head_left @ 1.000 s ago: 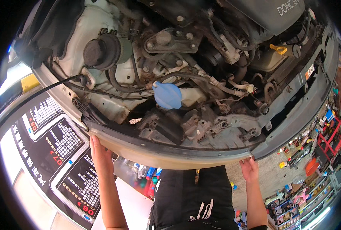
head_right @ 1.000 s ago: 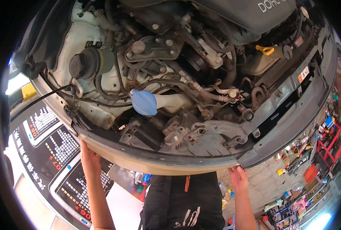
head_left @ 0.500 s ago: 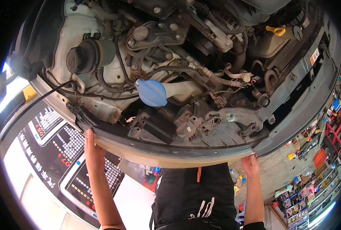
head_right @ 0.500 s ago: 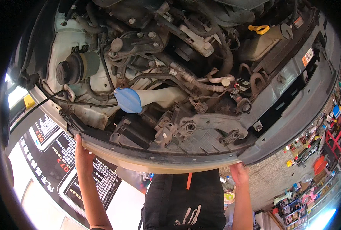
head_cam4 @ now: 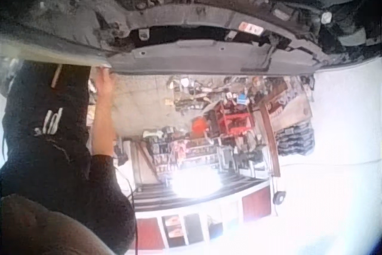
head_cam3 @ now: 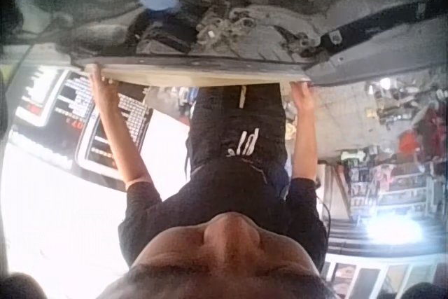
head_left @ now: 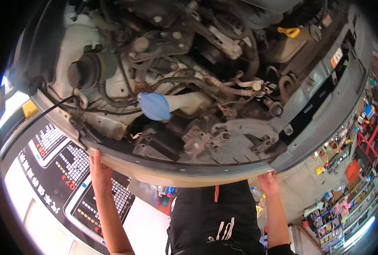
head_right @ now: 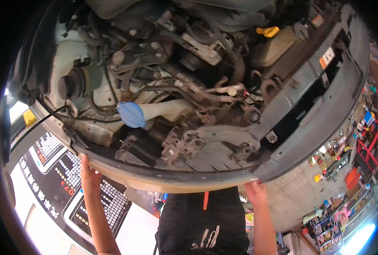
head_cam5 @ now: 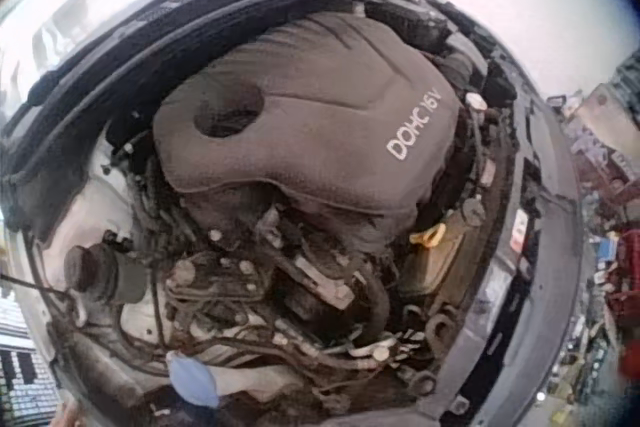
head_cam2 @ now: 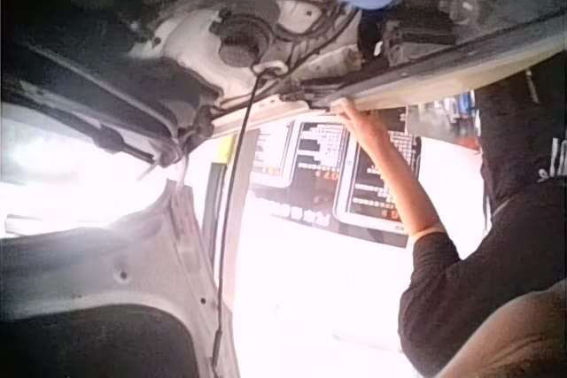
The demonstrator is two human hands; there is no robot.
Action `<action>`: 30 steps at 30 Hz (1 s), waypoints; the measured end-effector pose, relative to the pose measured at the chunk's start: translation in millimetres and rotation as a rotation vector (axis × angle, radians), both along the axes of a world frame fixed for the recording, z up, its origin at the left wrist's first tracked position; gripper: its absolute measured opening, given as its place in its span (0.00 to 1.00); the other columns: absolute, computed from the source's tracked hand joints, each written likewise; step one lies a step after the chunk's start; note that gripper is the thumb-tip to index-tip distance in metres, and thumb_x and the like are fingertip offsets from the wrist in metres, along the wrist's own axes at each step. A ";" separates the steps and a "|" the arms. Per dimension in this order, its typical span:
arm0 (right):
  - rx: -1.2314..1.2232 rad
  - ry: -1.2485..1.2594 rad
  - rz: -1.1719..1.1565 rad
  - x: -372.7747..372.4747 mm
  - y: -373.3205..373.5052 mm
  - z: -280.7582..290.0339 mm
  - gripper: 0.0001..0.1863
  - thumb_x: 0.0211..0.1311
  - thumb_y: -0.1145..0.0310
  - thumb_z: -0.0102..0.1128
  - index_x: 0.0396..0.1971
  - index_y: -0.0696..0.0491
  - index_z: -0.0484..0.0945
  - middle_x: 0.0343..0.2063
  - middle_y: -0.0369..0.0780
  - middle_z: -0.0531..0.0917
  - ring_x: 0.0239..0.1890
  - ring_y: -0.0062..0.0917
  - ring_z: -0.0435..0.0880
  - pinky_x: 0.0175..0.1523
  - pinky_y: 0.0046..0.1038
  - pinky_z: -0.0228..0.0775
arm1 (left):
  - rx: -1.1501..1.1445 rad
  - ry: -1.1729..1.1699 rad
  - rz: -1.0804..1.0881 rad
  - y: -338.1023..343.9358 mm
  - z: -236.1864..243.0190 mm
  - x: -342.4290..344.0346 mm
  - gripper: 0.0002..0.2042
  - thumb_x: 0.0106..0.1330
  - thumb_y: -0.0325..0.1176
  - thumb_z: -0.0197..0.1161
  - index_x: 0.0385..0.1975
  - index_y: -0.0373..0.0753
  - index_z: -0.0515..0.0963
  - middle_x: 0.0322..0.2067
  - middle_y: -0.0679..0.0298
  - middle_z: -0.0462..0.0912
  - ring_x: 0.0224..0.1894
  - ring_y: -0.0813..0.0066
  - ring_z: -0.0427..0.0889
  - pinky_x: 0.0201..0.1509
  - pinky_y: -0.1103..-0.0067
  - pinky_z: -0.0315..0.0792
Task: The person removes the front bumper cover and both headlights from a white Kia sedan. They then retrieve a new headlight assembly from a box and position it at the front of the vehicle.
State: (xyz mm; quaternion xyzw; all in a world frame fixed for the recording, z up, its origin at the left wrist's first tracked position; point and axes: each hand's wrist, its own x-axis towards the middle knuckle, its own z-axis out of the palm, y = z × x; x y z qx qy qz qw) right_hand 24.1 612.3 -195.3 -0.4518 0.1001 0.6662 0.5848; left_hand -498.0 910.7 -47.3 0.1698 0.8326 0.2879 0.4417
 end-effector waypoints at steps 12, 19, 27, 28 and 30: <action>-0.205 -0.026 -0.050 3.1 9.5 2.5 0.35 0.60 0.72 0.72 0.65 0.51 0.65 0.60 0.36 0.75 0.65 0.34 0.71 0.71 0.52 0.57 | 0.012 -0.101 0.098 -4.4 0.5 -8.6 0.44 0.68 0.66 0.56 0.74 0.41 0.55 0.70 0.58 0.63 0.70 0.59 0.64 0.70 0.60 0.61; -0.213 -0.091 -0.006 -1.7 24.7 11.1 0.35 0.59 0.67 0.74 0.64 0.55 0.66 0.61 0.39 0.74 0.66 0.34 0.70 0.73 0.46 0.57 | 0.046 -0.322 0.216 -41.9 -12.6 -4.7 0.37 0.71 0.65 0.51 0.69 0.41 0.62 0.66 0.61 0.68 0.66 0.62 0.67 0.68 0.63 0.62; -0.098 -0.104 -0.093 -27.5 1.3 -18.7 0.36 0.59 0.60 0.74 0.64 0.52 0.66 0.59 0.35 0.75 0.63 0.28 0.72 0.69 0.38 0.63 | 0.111 -0.609 0.205 -63.9 -35.5 -1.9 0.32 0.74 0.62 0.47 0.61 0.38 0.70 0.57 0.59 0.77 0.58 0.62 0.76 0.63 0.64 0.70; -0.120 -0.118 -0.081 -32.6 -5.3 -28.6 0.32 0.63 0.56 0.71 0.61 0.51 0.68 0.56 0.34 0.76 0.60 0.25 0.74 0.68 0.36 0.64 | 0.114 -0.633 0.127 -66.6 -35.6 -3.1 0.32 0.75 0.62 0.44 0.62 0.38 0.70 0.58 0.59 0.77 0.61 0.61 0.74 0.66 0.62 0.68; -0.337 -0.152 -0.088 -38.1 -16.0 -41.9 0.26 0.68 0.54 0.65 0.58 0.50 0.70 0.53 0.33 0.77 0.58 0.24 0.75 0.66 0.34 0.65 | 0.118 -0.542 0.214 -74.9 -38.2 -1.8 0.33 0.75 0.62 0.43 0.65 0.38 0.64 0.62 0.57 0.71 0.64 0.58 0.70 0.69 0.57 0.63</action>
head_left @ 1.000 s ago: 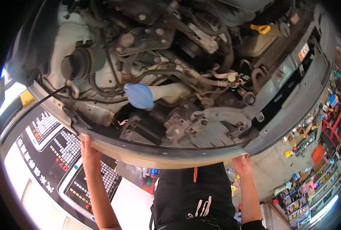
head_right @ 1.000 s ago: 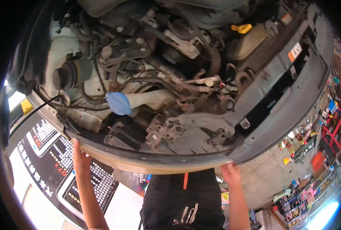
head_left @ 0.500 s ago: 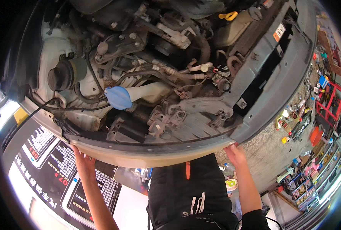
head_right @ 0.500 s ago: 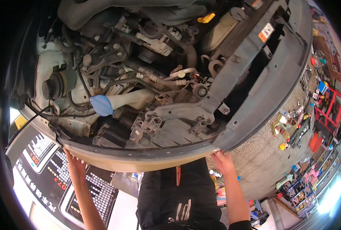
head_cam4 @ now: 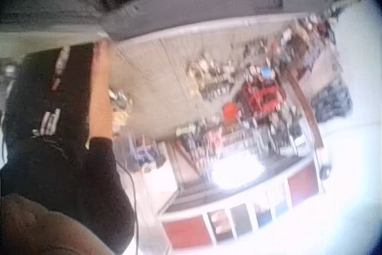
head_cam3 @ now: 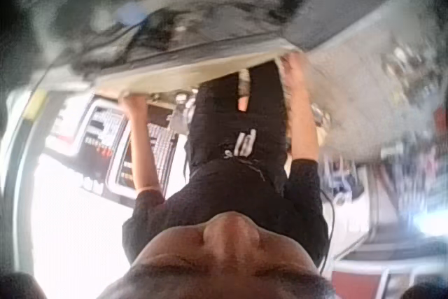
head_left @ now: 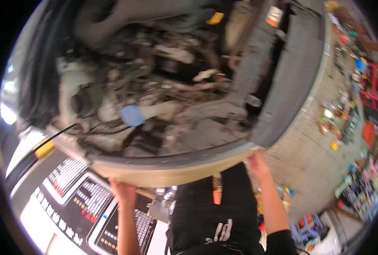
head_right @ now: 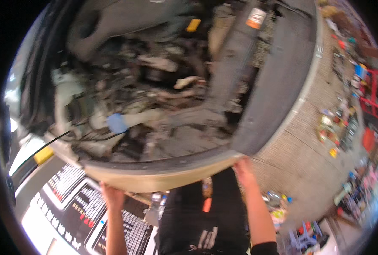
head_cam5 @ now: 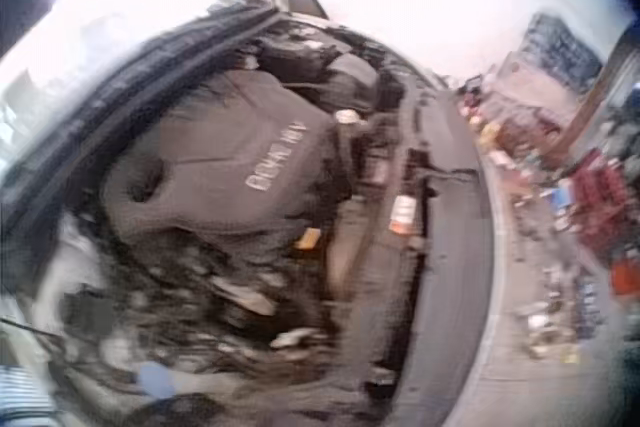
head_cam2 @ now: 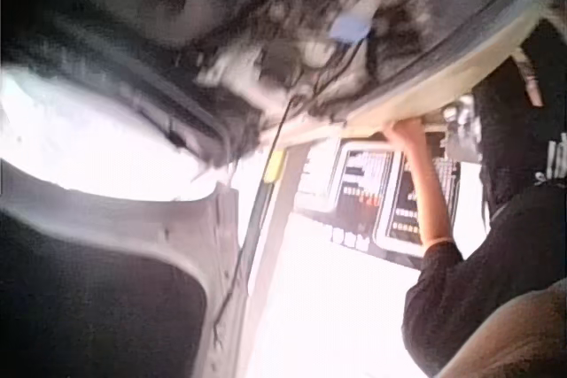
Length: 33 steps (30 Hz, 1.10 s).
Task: The person removes the front bumper cover and both headlights from a white Kia sedan. They then retrieve a new headlight assembly from a box and position it at the front of the vehicle.
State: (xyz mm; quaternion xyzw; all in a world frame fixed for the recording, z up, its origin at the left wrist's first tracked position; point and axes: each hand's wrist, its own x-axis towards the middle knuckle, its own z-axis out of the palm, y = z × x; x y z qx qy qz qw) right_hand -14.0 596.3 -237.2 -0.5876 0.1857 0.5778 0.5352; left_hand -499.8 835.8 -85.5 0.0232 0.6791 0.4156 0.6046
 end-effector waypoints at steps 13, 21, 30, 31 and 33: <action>0.362 -0.057 0.143 25.8 29.2 6.1 0.30 0.69 0.53 0.63 0.62 0.53 0.67 0.58 0.36 0.76 0.60 0.28 0.76 0.65 0.42 0.67 | -0.056 0.046 0.022 -48.6 -30.0 50.2 0.31 0.77 0.61 0.38 0.65 0.42 0.65 0.63 0.61 0.69 0.65 0.57 0.68 0.68 0.48 0.60; 0.277 -0.197 0.069 25.9 41.1 15.2 0.23 0.68 0.58 0.66 0.51 0.58 0.70 0.51 0.41 0.78 0.54 0.32 0.80 0.62 0.43 0.73 | -0.078 0.206 -0.052 -50.8 -49.8 48.1 0.38 0.74 0.68 0.34 0.69 0.40 0.59 0.67 0.60 0.65 0.64 0.56 0.67 0.66 0.51 0.60; 0.325 -0.179 0.101 40.1 38.6 9.1 0.19 0.68 0.60 0.67 0.44 0.57 0.70 0.46 0.41 0.80 0.52 0.33 0.82 0.61 0.43 0.75 | -0.059 0.360 -0.136 -64.7 -66.8 51.3 0.38 0.74 0.69 0.28 0.74 0.46 0.55 0.71 0.61 0.61 0.69 0.56 0.62 0.67 0.52 0.55; 0.314 -0.179 0.112 40.5 38.3 8.6 0.20 0.68 0.59 0.66 0.45 0.57 0.70 0.47 0.41 0.80 0.52 0.33 0.82 0.61 0.43 0.75 | -0.059 0.356 -0.144 -65.3 -67.0 51.4 0.38 0.74 0.68 0.28 0.74 0.46 0.55 0.71 0.60 0.61 0.69 0.56 0.62 0.67 0.52 0.55; 0.291 -0.197 0.110 40.2 38.7 8.5 0.21 0.68 0.59 0.66 0.48 0.58 0.70 0.48 0.42 0.80 0.53 0.33 0.81 0.61 0.43 0.75 | -0.049 0.364 -0.175 -65.7 -67.4 51.5 0.38 0.75 0.68 0.27 0.74 0.47 0.54 0.71 0.59 0.62 0.68 0.56 0.63 0.67 0.52 0.55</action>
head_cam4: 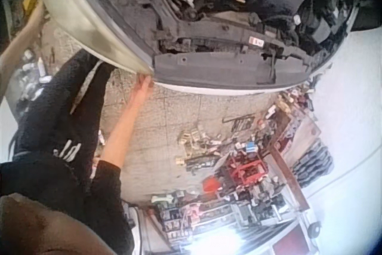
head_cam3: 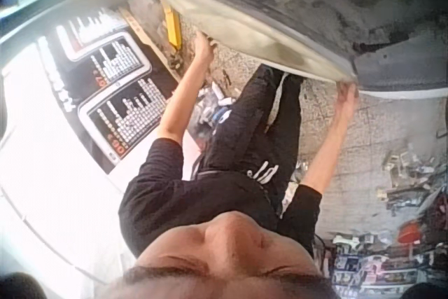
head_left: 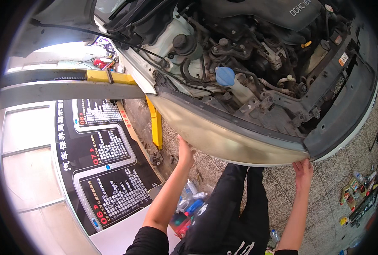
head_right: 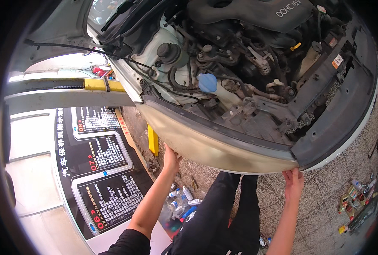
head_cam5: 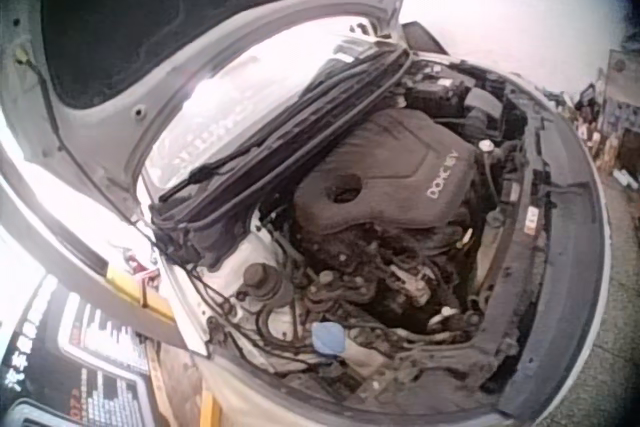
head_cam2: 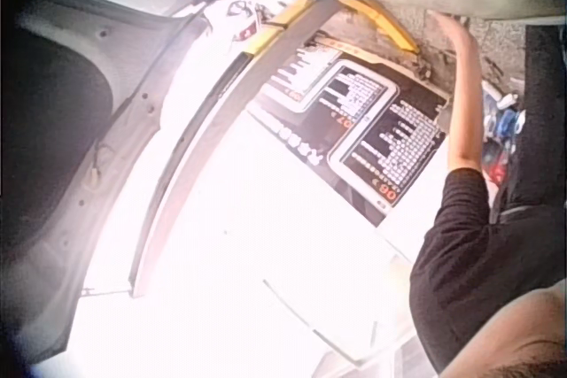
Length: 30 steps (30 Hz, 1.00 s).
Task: The person removes the front bumper cover and both headlights from a white Kia sedan. They then retrieve a new headlight assembly from a box and position it at the front of the vehicle.
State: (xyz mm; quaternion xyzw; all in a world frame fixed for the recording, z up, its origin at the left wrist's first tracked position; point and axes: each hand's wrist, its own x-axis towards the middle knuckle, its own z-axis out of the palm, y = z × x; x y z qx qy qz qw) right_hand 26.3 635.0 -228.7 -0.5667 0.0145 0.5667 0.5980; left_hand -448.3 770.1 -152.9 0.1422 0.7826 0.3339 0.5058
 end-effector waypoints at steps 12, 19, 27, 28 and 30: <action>-0.069 -0.010 0.000 -5.2 3.6 11.7 0.17 0.67 0.67 0.65 0.48 0.63 0.73 0.46 0.44 0.83 0.49 0.32 0.84 0.59 0.38 0.77 | 0.066 -0.022 -0.054 -10.6 -14.7 -35.3 0.26 0.77 0.55 0.42 0.62 0.42 0.69 0.59 0.61 0.76 0.60 0.63 0.75 0.57 0.63 0.72; -0.123 0.101 -0.046 -30.4 -5.0 6.4 0.26 0.65 0.65 0.68 0.57 0.61 0.73 0.50 0.42 0.82 0.52 0.26 0.81 0.62 0.30 0.71 | 0.065 0.334 -0.124 -7.1 29.1 -35.4 0.24 0.76 0.56 0.48 0.58 0.43 0.67 0.47 0.62 0.74 0.48 0.70 0.75 0.52 0.70 0.72; 0.134 0.107 -0.052 -55.5 2.2 3.4 0.31 0.66 0.57 0.67 0.62 0.59 0.71 0.54 0.40 0.80 0.57 0.24 0.77 0.63 0.27 0.67 | 0.689 0.893 -1.436 65.5 146.5 93.1 0.15 0.68 0.23 0.56 0.53 0.30 0.70 0.55 0.48 0.72 0.59 0.52 0.71 0.65 0.66 0.63; 0.130 0.150 -0.071 -57.0 1.8 2.6 0.30 0.67 0.56 0.66 0.62 0.59 0.71 0.54 0.39 0.80 0.57 0.24 0.77 0.63 0.28 0.67 | 0.678 0.838 -1.518 74.5 145.1 116.6 0.16 0.67 0.23 0.56 0.54 0.29 0.70 0.56 0.46 0.72 0.60 0.49 0.71 0.66 0.65 0.63; 0.121 0.235 -0.115 -62.4 -1.6 0.9 0.29 0.69 0.54 0.64 0.61 0.58 0.71 0.55 0.38 0.80 0.57 0.24 0.77 0.64 0.30 0.67 | 0.716 0.758 -1.669 88.3 136.0 158.0 0.19 0.67 0.23 0.57 0.58 0.29 0.68 0.57 0.44 0.71 0.61 0.46 0.70 0.67 0.64 0.62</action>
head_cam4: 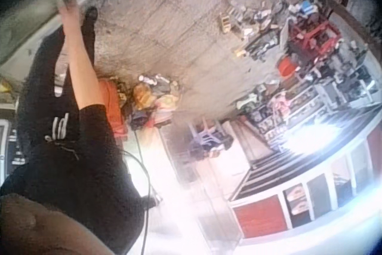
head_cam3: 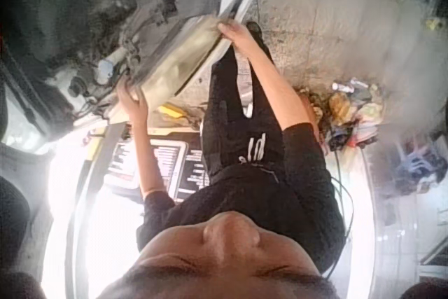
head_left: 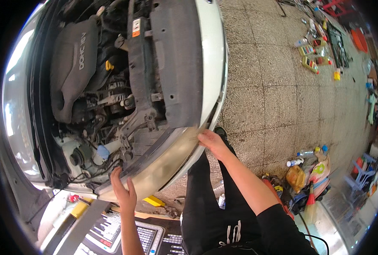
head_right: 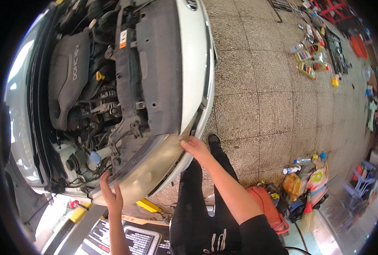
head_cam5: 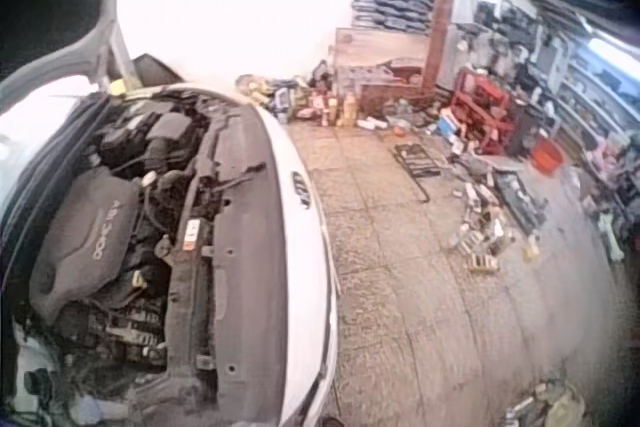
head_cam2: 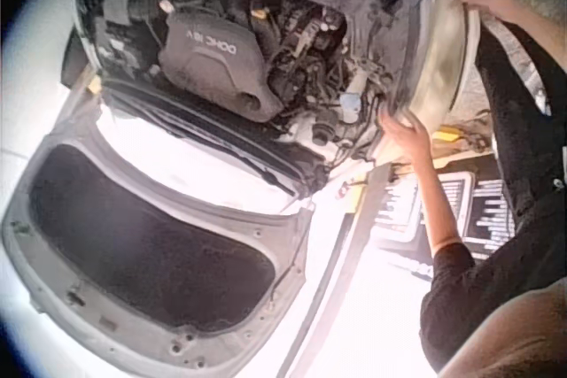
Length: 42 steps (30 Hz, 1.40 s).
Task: The person removes the front bumper cover and both headlights from a white Kia sedan. They then retrieve a new headlight assembly from a box and position it at the front of the vehicle.
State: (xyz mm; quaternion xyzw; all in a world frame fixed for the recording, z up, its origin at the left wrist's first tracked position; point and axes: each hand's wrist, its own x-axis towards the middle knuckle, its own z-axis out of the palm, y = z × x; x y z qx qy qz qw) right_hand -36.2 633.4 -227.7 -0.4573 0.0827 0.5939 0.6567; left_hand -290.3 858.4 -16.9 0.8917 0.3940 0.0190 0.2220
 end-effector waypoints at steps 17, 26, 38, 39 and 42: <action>-0.086 0.364 -0.124 -144.3 14.1 -10.3 0.20 0.67 0.64 0.58 0.57 0.52 0.75 0.47 0.35 0.83 0.50 0.25 0.82 0.59 0.32 0.72 | -0.322 0.498 -0.260 93.4 -29.5 -9.0 0.19 0.74 0.44 0.54 0.37 0.29 0.73 0.36 0.40 0.77 0.41 0.40 0.77 0.45 0.60 0.70; -0.142 0.282 -0.228 -151.4 28.9 -32.3 0.17 0.61 0.77 0.56 0.51 0.57 0.78 0.42 0.37 0.85 0.43 0.25 0.85 0.51 0.30 0.78 | -0.143 0.229 -0.330 80.7 -47.0 -11.3 0.18 0.77 0.42 0.48 0.36 0.29 0.71 0.34 0.38 0.76 0.39 0.37 0.75 0.43 0.56 0.68; -0.318 0.261 -0.266 -131.0 36.4 -6.5 0.15 0.61 0.75 0.58 0.48 0.64 0.78 0.39 0.43 0.86 0.39 0.30 0.87 0.48 0.32 0.79 | -0.198 0.385 -0.278 80.6 -47.4 -2.4 0.17 0.75 0.39 0.51 0.32 0.28 0.71 0.32 0.40 0.74 0.39 0.38 0.74 0.44 0.54 0.68; -0.316 0.260 -0.270 -131.0 36.0 -5.4 0.16 0.62 0.74 0.60 0.48 0.63 0.77 0.40 0.43 0.86 0.41 0.30 0.87 0.50 0.32 0.80 | -0.195 0.391 -0.277 79.4 -46.8 -0.2 0.17 0.74 0.39 0.51 0.32 0.28 0.71 0.33 0.41 0.75 0.39 0.38 0.74 0.45 0.55 0.68; -0.333 0.235 -0.285 -134.4 31.4 -9.3 0.16 0.57 0.78 0.59 0.47 0.62 0.78 0.38 0.42 0.86 0.38 0.28 0.86 0.45 0.30 0.79 | -0.216 0.471 -0.210 75.8 -43.2 5.9 0.18 0.73 0.41 0.53 0.33 0.28 0.74 0.36 0.42 0.78 0.43 0.41 0.76 0.49 0.55 0.69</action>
